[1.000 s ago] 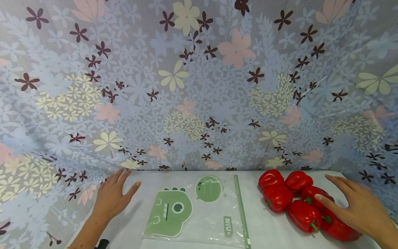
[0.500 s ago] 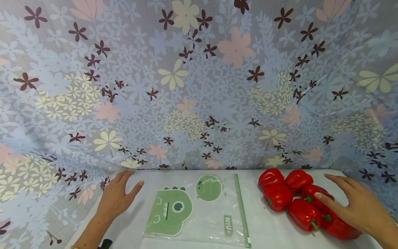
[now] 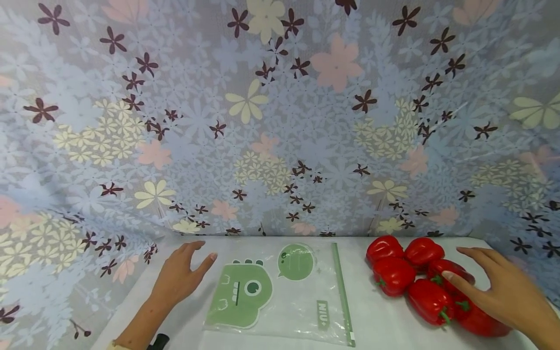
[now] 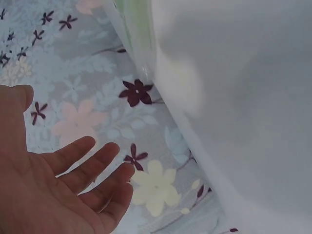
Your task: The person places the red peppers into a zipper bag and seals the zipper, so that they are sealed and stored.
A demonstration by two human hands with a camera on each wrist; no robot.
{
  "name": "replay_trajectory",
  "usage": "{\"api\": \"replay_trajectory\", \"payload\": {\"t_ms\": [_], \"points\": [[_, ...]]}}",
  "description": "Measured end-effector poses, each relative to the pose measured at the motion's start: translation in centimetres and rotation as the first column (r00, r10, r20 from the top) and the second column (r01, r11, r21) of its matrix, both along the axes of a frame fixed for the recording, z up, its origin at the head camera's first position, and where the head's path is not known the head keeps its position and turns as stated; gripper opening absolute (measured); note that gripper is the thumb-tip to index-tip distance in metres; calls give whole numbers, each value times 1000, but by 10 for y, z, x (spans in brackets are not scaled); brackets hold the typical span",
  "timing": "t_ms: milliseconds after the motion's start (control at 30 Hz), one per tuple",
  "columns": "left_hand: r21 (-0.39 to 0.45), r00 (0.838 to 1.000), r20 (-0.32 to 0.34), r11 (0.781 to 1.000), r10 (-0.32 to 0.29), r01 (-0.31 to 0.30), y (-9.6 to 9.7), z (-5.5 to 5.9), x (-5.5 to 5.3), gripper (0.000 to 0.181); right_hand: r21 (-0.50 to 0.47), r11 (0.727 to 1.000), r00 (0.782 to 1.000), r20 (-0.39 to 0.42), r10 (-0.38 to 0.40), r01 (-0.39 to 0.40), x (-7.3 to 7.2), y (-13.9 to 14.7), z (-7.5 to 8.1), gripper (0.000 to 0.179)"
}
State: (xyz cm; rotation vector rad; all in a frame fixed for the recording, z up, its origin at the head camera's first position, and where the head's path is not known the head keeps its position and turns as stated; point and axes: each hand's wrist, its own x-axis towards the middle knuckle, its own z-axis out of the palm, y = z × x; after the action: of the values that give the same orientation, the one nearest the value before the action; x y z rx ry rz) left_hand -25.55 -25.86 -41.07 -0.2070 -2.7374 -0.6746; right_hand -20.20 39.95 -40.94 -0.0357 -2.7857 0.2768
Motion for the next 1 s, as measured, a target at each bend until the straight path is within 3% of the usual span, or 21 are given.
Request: {"api": "replay_trajectory", "payload": {"t_ms": [333,533,700,1000], "points": [[22,999,32,999,-33,32,29,-6,4,71,51,998,999,-42,31,-29,9,-4,-6,94],[32,997,43,998,-62,60,51,-4,7,66,26,999,1000,-7,23,-23,14,-7,-4,98],[42,994,71,996,-86,83,73,0,11,65,39,998,999,-32,44,-42,18,-17,0,97],[63,979,99,983,-179,173,105,0,15,65,19,994,994,-18,109,-109,28,-38,8,89]]}}
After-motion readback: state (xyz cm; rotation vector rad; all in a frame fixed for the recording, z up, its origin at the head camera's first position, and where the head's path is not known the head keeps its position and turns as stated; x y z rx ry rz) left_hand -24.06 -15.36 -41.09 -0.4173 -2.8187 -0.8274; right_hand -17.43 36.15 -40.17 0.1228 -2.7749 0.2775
